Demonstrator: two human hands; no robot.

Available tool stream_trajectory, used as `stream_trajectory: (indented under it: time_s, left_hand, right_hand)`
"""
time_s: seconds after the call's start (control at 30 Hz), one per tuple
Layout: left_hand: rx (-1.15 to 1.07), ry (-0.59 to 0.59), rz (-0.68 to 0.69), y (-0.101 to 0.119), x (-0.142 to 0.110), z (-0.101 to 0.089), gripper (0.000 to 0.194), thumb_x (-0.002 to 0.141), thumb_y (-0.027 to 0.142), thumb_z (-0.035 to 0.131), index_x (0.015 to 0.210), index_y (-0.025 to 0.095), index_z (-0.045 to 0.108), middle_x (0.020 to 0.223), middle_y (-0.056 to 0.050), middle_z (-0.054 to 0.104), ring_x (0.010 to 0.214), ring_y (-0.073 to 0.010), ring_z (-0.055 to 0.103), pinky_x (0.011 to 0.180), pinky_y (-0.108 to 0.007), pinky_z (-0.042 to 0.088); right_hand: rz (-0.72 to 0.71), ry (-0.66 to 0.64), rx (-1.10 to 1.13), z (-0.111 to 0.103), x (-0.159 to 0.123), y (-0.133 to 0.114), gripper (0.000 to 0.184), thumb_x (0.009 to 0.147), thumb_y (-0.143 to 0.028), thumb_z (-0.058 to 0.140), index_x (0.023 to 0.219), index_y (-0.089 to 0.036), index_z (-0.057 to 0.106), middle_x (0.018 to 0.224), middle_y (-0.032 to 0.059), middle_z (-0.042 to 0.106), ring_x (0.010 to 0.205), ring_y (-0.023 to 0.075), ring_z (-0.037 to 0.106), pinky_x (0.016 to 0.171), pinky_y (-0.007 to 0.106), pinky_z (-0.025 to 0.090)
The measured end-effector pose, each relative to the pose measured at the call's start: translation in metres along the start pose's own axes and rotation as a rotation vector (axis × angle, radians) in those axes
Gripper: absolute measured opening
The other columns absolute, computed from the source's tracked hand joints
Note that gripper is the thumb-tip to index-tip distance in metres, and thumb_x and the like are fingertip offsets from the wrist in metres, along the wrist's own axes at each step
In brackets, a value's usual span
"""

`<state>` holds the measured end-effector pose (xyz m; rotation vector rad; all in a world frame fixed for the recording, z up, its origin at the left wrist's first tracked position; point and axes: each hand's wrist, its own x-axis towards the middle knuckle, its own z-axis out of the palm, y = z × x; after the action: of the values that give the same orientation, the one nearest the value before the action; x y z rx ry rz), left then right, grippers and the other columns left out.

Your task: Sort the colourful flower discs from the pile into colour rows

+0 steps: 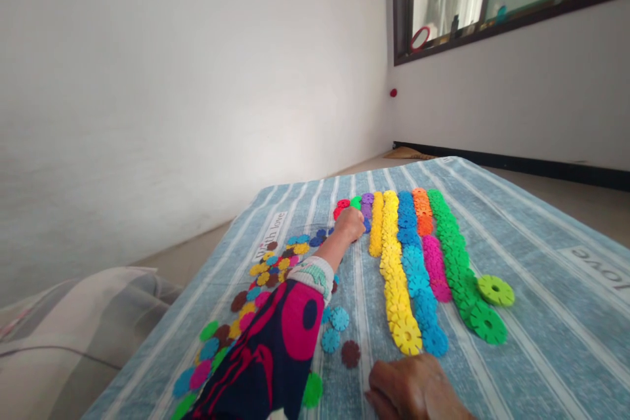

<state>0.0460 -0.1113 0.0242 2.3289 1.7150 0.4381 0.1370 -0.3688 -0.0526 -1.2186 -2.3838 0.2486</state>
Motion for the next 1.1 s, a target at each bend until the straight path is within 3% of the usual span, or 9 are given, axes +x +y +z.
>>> stream_trajectory:
  time_s: [0.2, 0.43, 0.63, 0.77, 0.97, 1.1]
  left_hand:
    - [-0.007, 0.046, 0.027, -0.013, -0.014, -0.019, 0.018, 0.067, 0.009, 0.063, 0.080, 0.012, 0.075, 0.080, -0.007, 0.073, 0.081, -0.0205, 0.065, 0.072, -0.026, 0.046]
    - [0.000, -0.013, 0.065, -0.055, -0.082, -0.043, 0.016, 0.072, 0.010, 0.060, 0.078, 0.015, 0.074, 0.069, 0.000, 0.069, 0.069, -0.0147, 0.062, 0.065, -0.022, 0.044]
    - [0.077, 0.068, 0.155, -0.074, -0.117, -0.044, 0.017, 0.078, 0.011, 0.056, 0.075, 0.017, 0.072, 0.074, -0.002, 0.067, 0.072, -0.0148, 0.062, 0.070, -0.024, 0.045]
    - [0.123, 0.055, 0.242, -0.062, -0.110, -0.037, 0.018, 0.080, 0.013, 0.054, 0.079, 0.018, 0.071, 0.083, -0.004, 0.069, 0.082, -0.0177, 0.064, 0.078, -0.027, 0.048]
    - [0.178, -0.029, 0.342, -0.037, -0.071, -0.018, 0.035, 0.077, 0.010, 0.054, 0.109, 0.020, 0.065, 0.118, -0.006, 0.065, 0.114, -0.0219, 0.057, 0.101, -0.032, 0.044]
    - [0.186, -0.088, 0.377, -0.028, -0.054, -0.010, 0.032, 0.077, 0.008, 0.051, 0.102, 0.020, 0.066, 0.114, -0.006, 0.067, 0.113, -0.0218, 0.058, 0.099, -0.033, 0.045]
  right_hand:
    - [-0.031, 0.053, 0.023, -0.003, 0.000, -0.001, 0.013, 0.078, -0.021, 0.057, 0.066, -0.021, 0.051, 0.054, -0.0044, 0.066, 0.041, 0.0108, 0.060, 0.041, 0.025, 0.022]
    - [-0.055, 0.134, 0.015, 0.002, -0.003, 0.000, 0.012, 0.077, -0.019, 0.055, 0.065, -0.022, 0.053, 0.052, -0.0042, 0.065, 0.042, 0.0115, 0.062, 0.042, 0.026, 0.023]
    - [-0.052, 0.173, 0.001, 0.004, -0.004, 0.000, 0.016, 0.080, -0.021, 0.053, 0.064, -0.022, 0.053, 0.050, -0.0034, 0.064, 0.041, 0.0115, 0.063, 0.041, 0.026, 0.023]
    - [-0.038, 0.146, 0.000, 0.005, -0.004, 0.001, 0.016, 0.081, -0.021, 0.053, 0.064, -0.022, 0.054, 0.051, -0.0036, 0.065, 0.042, 0.0113, 0.063, 0.041, 0.025, 0.023]
    - [-0.039, 0.120, 0.006, 0.005, -0.002, 0.003, 0.013, 0.077, -0.020, 0.057, 0.066, -0.021, 0.053, 0.054, -0.0049, 0.067, 0.043, 0.0108, 0.064, 0.041, 0.025, 0.023]
    - [-0.040, 0.088, -0.001, 0.004, -0.001, 0.002, 0.012, 0.077, -0.018, 0.059, 0.066, -0.021, 0.053, 0.055, -0.0044, 0.068, 0.043, 0.0106, 0.064, 0.041, 0.025, 0.022]
